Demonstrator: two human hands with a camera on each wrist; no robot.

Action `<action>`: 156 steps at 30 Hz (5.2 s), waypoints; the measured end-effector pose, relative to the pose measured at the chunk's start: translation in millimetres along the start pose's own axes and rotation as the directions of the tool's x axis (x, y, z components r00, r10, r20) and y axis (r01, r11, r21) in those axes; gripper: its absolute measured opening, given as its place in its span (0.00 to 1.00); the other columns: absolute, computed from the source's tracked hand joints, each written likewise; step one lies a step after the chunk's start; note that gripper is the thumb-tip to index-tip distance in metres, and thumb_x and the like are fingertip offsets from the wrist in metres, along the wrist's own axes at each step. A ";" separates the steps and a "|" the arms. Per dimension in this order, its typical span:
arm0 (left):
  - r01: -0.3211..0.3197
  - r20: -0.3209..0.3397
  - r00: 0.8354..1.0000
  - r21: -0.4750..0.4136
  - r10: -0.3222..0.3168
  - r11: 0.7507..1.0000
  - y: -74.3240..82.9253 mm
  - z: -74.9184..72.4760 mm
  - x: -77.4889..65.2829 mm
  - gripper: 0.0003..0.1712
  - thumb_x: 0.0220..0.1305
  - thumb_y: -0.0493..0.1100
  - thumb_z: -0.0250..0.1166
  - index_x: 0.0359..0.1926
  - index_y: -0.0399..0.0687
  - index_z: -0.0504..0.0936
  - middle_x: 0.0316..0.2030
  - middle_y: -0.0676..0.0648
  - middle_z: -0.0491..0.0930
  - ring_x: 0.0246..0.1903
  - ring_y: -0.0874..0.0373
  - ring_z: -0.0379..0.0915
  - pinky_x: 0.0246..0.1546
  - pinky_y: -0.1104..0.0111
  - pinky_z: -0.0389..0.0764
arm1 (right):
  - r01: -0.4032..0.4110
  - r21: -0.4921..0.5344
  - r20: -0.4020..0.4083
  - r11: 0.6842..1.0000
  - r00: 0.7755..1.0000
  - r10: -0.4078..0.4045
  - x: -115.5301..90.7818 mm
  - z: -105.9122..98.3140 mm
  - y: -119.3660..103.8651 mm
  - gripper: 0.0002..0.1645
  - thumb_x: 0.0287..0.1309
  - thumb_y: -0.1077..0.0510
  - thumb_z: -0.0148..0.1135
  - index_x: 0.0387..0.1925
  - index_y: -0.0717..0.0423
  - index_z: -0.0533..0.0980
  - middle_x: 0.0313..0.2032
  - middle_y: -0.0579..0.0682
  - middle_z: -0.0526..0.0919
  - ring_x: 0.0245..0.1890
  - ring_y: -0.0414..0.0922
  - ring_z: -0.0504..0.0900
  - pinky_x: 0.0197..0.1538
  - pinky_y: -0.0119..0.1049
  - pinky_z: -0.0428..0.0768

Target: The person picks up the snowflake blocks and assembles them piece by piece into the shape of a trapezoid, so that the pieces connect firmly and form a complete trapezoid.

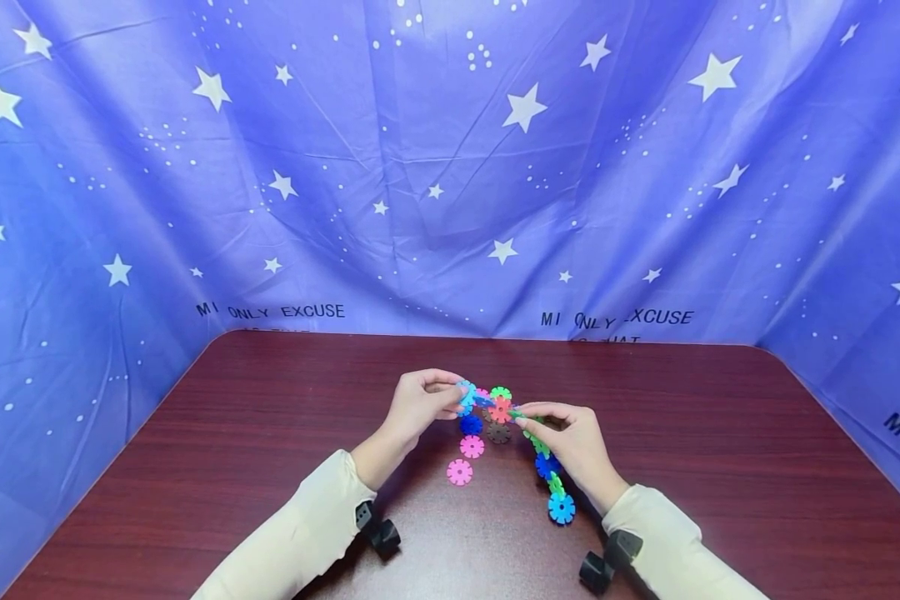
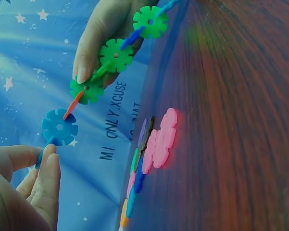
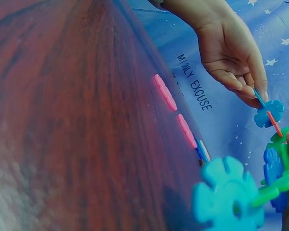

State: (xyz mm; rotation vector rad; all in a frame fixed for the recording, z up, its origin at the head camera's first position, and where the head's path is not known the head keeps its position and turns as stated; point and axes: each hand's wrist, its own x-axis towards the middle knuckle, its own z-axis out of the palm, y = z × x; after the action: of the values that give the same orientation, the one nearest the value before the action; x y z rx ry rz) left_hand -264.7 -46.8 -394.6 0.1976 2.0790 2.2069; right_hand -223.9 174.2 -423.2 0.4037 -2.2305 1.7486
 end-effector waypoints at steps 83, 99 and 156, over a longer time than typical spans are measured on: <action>0.036 0.090 0.995 0.153 -0.050 0.988 -16.2 -33.0 38.5 0.18 0.56 0.29 0.65 0.49 0.25 0.78 0.42 0.35 0.83 0.40 0.53 0.82 0.45 0.57 0.80 | -0.055 -0.146 0.017 0.988 0.998 0.058 -2.7 -0.5 -36.2 0.07 0.48 0.67 0.70 0.31 0.67 0.84 0.34 0.59 0.85 0.31 0.33 0.81 0.32 0.27 0.80; 0.079 0.071 0.991 0.372 -0.113 0.925 -25.7 -54.4 72.1 0.19 0.51 0.26 0.67 0.47 0.31 0.81 0.46 0.36 0.82 0.47 0.50 0.77 0.45 0.66 0.79 | -0.103 -0.084 0.024 0.991 0.994 0.105 1.5 -2.8 -5.8 0.09 0.47 0.59 0.73 0.31 0.60 0.85 0.33 0.55 0.86 0.27 0.37 0.82 0.31 0.30 0.81; -0.017 0.112 0.993 0.446 -0.037 0.895 -34.9 -65.7 70.5 0.08 0.47 0.26 0.70 0.32 0.29 0.84 0.23 0.47 0.82 0.22 0.64 0.73 0.25 0.74 0.77 | -0.149 -0.035 -0.103 0.988 0.984 0.145 -1.0 1.6 -20.6 0.09 0.48 0.65 0.71 0.32 0.67 0.83 0.31 0.59 0.85 0.24 0.35 0.78 0.28 0.27 0.79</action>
State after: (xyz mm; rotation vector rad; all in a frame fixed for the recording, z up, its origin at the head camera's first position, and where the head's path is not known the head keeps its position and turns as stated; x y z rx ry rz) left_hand -345.5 -97.9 -431.6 0.3409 2.4766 1.6281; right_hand -215.1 167.9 -405.5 0.1411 -2.2724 1.7465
